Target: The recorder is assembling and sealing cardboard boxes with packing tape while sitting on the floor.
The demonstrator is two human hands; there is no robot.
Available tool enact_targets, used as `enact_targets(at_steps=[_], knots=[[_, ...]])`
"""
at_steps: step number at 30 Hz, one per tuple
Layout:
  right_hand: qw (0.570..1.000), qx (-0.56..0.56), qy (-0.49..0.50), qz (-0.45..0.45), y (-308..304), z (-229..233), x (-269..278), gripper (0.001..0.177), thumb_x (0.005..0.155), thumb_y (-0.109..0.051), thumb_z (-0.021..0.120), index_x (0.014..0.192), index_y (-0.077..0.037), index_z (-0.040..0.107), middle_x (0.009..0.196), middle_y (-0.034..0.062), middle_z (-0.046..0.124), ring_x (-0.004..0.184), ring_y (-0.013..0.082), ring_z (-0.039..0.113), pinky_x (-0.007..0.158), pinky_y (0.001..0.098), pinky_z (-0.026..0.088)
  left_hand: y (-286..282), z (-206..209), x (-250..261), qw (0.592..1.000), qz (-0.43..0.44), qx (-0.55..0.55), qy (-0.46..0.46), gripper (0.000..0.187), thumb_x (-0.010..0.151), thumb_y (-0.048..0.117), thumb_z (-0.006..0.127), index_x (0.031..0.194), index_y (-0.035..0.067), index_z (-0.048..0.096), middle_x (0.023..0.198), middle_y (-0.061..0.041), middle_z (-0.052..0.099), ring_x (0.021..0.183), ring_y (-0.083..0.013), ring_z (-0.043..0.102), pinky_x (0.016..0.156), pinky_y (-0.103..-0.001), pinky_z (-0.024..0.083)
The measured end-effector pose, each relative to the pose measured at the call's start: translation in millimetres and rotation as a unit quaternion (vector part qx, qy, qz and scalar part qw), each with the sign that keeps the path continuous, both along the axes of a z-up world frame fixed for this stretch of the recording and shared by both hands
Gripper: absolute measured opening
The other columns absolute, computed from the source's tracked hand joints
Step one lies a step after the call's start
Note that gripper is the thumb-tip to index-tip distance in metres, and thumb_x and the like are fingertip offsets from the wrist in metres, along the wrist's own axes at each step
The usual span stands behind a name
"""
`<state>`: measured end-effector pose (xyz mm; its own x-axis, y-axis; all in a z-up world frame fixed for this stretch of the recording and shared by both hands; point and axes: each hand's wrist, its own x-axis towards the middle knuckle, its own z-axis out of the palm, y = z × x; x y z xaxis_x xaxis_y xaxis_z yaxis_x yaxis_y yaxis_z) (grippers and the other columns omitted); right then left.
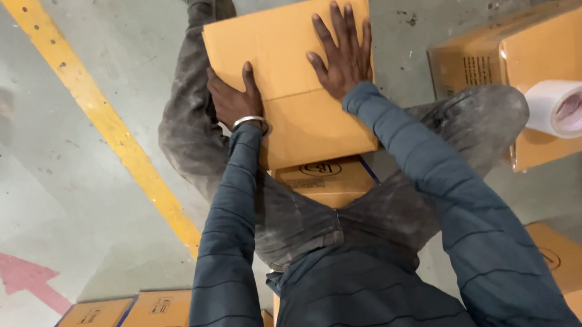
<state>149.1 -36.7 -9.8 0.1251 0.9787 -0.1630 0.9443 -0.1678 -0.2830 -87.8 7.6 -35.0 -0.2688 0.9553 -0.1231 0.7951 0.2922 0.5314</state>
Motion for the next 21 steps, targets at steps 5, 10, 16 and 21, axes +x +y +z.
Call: enact_targets(at_steps=[5, 10, 16, 21], knots=[[0.999, 0.024, -0.033, 0.032, 35, -2, 19, 0.062, 0.121, -0.057, 0.039, 0.172, -0.026, 0.026, 0.177, 0.0119, 0.013, 0.163, 0.0358, 0.009, 0.13, 0.0654, 0.002, 20, -3, 15, 0.999, 0.03, -0.016, 0.005, 0.097, 0.091, 0.077, 0.055, 0.151, 0.001, 0.041, 0.143, -0.02, 0.055, 0.123, -0.0416, 0.062, 0.096, -0.051, 0.053], [0.993, 0.086, -0.08, -0.029, 38, -29, 24, 0.069, 0.118, -0.064, 0.052, 0.169, -0.025, 0.029, 0.171, 0.0174, 0.017, 0.157, 0.0437, 0.011, 0.126, 0.0692, 0.009, 28, 7, 21, 0.998, 0.04, -0.046, 0.011, 0.097, 0.09, 0.077, 0.054, 0.151, 0.003, 0.041, 0.143, -0.017, 0.056, 0.124, -0.0403, 0.062, 0.096, -0.052, 0.053], [0.985, 0.154, -0.055, -0.054, 36, -45, 27, 0.078, 0.114, -0.063, 0.063, 0.17, -0.022, 0.027, 0.17, 0.0224, 0.016, 0.155, 0.0492, 0.014, 0.125, 0.0656, 0.024, 22, -9, 16, 1.0, -0.005, 0.025, 0.014, 0.091, 0.095, 0.071, 0.054, 0.155, 0.004, 0.038, 0.157, -0.017, 0.044, 0.142, -0.0398, 0.047, 0.113, -0.054, 0.042], [0.991, 0.103, -0.027, -0.083, 34, -34, 23, 0.075, 0.112, -0.061, 0.063, 0.167, -0.02, 0.033, 0.167, 0.0218, 0.022, 0.154, 0.0506, 0.019, 0.126, 0.0636, 0.027, 9, 26, 50, 0.911, -0.384, 0.005, 0.149, 0.085, 0.108, 0.07, 0.044, 0.171, 0.019, 0.022, 0.176, -0.02, 0.007, 0.164, -0.0385, 0.005, 0.131, -0.061, 0.005]])
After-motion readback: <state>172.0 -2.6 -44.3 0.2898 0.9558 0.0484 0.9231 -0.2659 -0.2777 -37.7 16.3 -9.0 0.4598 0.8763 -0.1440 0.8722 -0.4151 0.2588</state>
